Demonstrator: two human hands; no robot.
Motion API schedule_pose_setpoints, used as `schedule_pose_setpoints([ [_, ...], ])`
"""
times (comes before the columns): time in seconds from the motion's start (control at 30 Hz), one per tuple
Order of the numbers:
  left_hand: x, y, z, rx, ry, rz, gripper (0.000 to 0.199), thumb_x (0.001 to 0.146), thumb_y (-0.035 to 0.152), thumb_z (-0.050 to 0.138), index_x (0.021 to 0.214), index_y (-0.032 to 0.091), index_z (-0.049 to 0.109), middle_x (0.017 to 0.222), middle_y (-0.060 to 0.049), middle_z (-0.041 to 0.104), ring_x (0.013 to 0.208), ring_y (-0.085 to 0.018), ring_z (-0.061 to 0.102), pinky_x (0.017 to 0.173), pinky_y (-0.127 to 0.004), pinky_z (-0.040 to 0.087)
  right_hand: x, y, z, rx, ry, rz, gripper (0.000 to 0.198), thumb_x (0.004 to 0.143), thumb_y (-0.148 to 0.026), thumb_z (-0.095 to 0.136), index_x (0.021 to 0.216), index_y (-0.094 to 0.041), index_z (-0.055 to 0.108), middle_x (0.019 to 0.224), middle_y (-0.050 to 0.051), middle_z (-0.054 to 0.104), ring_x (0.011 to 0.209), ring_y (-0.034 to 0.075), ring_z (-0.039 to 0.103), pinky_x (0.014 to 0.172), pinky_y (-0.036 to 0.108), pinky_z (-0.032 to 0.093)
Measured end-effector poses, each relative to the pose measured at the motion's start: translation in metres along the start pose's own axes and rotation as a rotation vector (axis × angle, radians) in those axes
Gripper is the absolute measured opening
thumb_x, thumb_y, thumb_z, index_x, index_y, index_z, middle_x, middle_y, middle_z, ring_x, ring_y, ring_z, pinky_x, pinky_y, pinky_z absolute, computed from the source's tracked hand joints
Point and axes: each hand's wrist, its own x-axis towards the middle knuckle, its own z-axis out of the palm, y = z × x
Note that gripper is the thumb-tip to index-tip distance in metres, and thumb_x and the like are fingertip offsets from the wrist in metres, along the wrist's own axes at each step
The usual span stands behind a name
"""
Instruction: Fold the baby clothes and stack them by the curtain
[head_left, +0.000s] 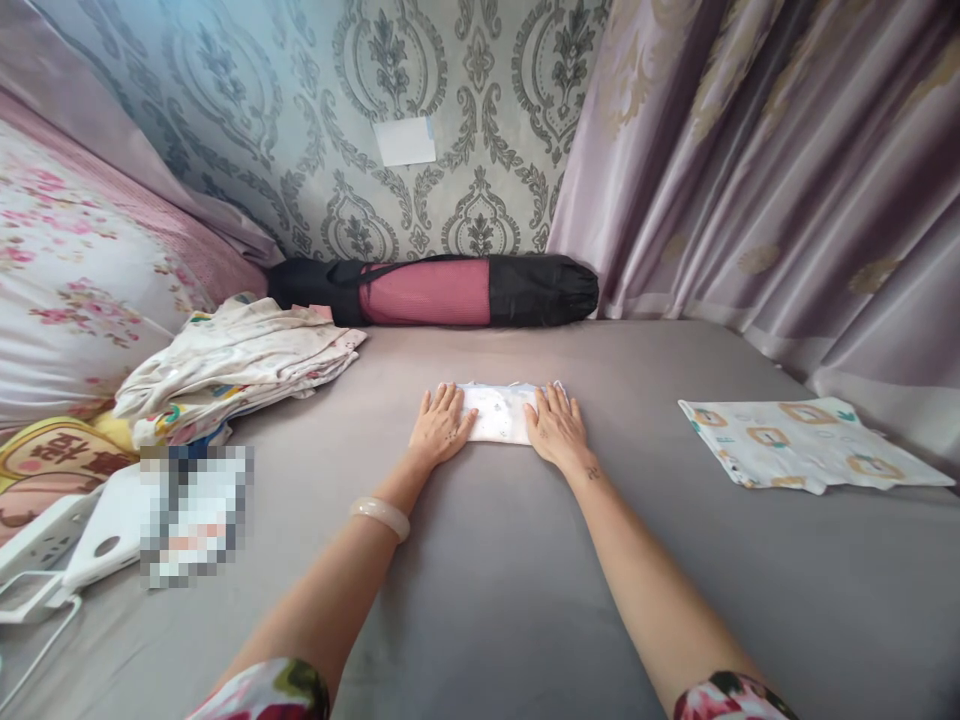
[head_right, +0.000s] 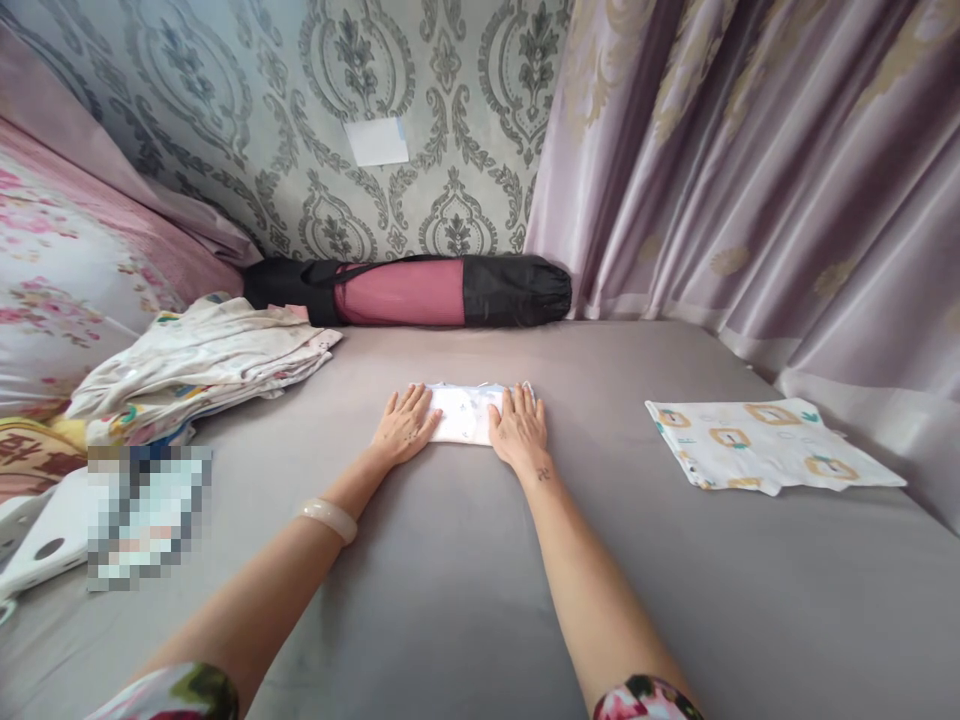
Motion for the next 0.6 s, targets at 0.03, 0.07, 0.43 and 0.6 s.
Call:
schedule_pose_setpoints([
  [0.03, 0.001, 0.0, 0.0, -0.001, -0.027, -0.02, 0.062, 0.097, 0.05, 0.021, 0.144, 0.012, 0.038, 0.154, -0.014, 0.033, 0.145, -0.028, 0.023, 0.118, -0.048, 0.016, 0.0, 0.001, 0.002, 0.001, -0.018, 0.006, 0.06, 0.1, -0.041, 0.017, 0.148, -0.009, 0.034, 0.157, 0.014, 0.026, 0.145, 0.027, 0.02, 0.116, 0.045, 0.016],
  [0.07, 0.002, 0.0, 0.0, -0.003, -0.041, -0.034, 0.063, 0.097, 0.05, 0.021, 0.144, 0.012, 0.038, 0.154, -0.014, 0.032, 0.144, -0.029, 0.024, 0.118, -0.047, 0.018, 0.0, 0.001, 0.004, 0.0, -0.031, 0.008, 0.06, 0.1, -0.041, 0.017, 0.148, -0.01, 0.034, 0.157, 0.014, 0.026, 0.145, 0.028, 0.02, 0.115, 0.045, 0.017],
  [0.43, -0.002, 0.002, -0.002, 0.03, 0.041, -0.009, 0.054, 0.098, 0.042, 0.024, 0.14, 0.015, 0.044, 0.153, -0.013, 0.035, 0.145, -0.027, 0.024, 0.118, -0.053, 0.011, 0.0, 0.0, 0.002, 0.009, -0.009, 0.014, 0.058, 0.1, -0.041, 0.021, 0.147, -0.011, 0.036, 0.156, 0.015, 0.028, 0.144, 0.028, 0.021, 0.115, 0.048, 0.015],
  [0.6, -0.009, 0.006, -0.005, 0.043, 0.204, 0.105, 0.053, 0.099, 0.042, 0.023, 0.141, 0.016, 0.044, 0.152, -0.01, 0.037, 0.146, -0.024, 0.019, 0.119, -0.053, 0.0, -0.002, -0.015, -0.006, 0.029, 0.049, -0.047, 0.056, 0.1, -0.039, 0.02, 0.146, -0.014, 0.039, 0.156, 0.013, 0.029, 0.144, 0.028, 0.021, 0.116, 0.049, 0.01],
])
